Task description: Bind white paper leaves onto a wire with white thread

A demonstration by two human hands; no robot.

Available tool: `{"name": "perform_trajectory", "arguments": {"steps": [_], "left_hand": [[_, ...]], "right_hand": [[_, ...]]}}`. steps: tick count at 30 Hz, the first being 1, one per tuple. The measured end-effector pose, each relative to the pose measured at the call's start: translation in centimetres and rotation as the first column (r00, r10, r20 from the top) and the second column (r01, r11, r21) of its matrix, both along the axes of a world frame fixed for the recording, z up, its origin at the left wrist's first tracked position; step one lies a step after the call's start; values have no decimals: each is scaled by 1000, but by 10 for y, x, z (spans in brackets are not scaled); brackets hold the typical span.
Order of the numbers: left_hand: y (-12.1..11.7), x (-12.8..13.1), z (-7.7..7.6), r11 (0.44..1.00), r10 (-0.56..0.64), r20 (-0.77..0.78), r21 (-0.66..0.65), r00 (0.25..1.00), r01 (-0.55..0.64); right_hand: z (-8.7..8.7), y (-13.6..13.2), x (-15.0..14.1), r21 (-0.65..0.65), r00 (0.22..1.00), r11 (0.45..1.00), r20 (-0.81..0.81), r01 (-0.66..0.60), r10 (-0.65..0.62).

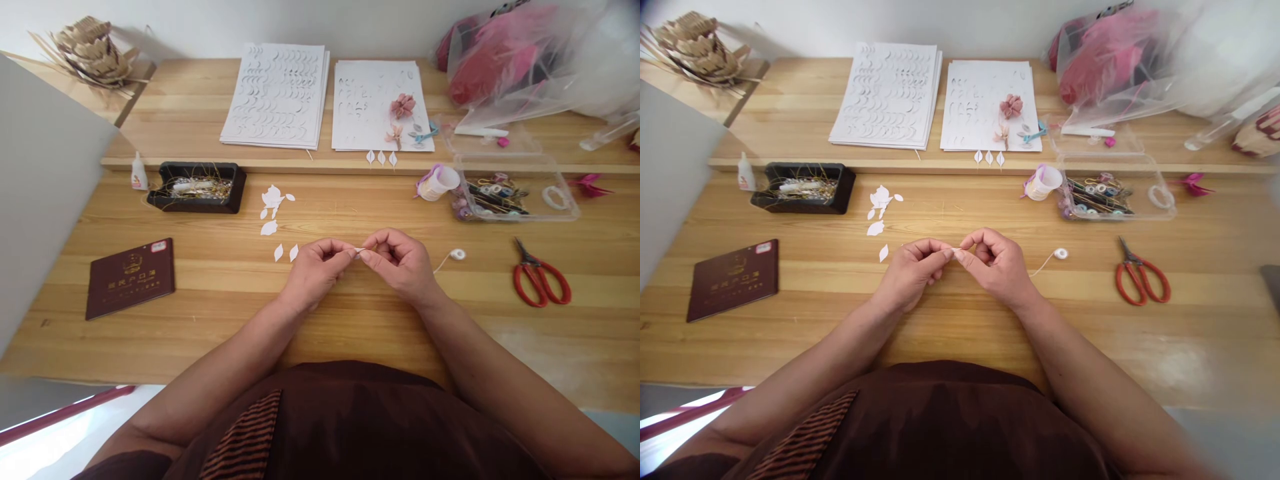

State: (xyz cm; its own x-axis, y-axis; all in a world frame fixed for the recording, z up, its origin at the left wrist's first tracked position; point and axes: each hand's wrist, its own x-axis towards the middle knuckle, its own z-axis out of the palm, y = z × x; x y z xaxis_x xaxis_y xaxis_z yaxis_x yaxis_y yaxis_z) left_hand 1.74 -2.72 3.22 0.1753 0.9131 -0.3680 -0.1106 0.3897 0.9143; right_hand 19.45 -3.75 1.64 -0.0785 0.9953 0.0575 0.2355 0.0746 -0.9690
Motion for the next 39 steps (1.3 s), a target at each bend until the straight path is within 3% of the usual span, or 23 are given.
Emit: {"name": "perform_trajectory", "arguments": {"steps": [8, 27, 39], "left_hand": [[2, -1, -2, 999, 30, 57, -30, 998, -29], [1, -1, -3, 1000, 5, 35, 23, 999, -6], [0, 1, -6, 999, 7, 23, 46, 1000, -8]], "right_hand": [[5, -1, -3, 34, 998, 999, 69, -5, 2], [3, 2, -1, -19, 995, 999, -87, 42, -43], [-1, 1, 1, 16, 997, 998, -46, 55, -55]]}}
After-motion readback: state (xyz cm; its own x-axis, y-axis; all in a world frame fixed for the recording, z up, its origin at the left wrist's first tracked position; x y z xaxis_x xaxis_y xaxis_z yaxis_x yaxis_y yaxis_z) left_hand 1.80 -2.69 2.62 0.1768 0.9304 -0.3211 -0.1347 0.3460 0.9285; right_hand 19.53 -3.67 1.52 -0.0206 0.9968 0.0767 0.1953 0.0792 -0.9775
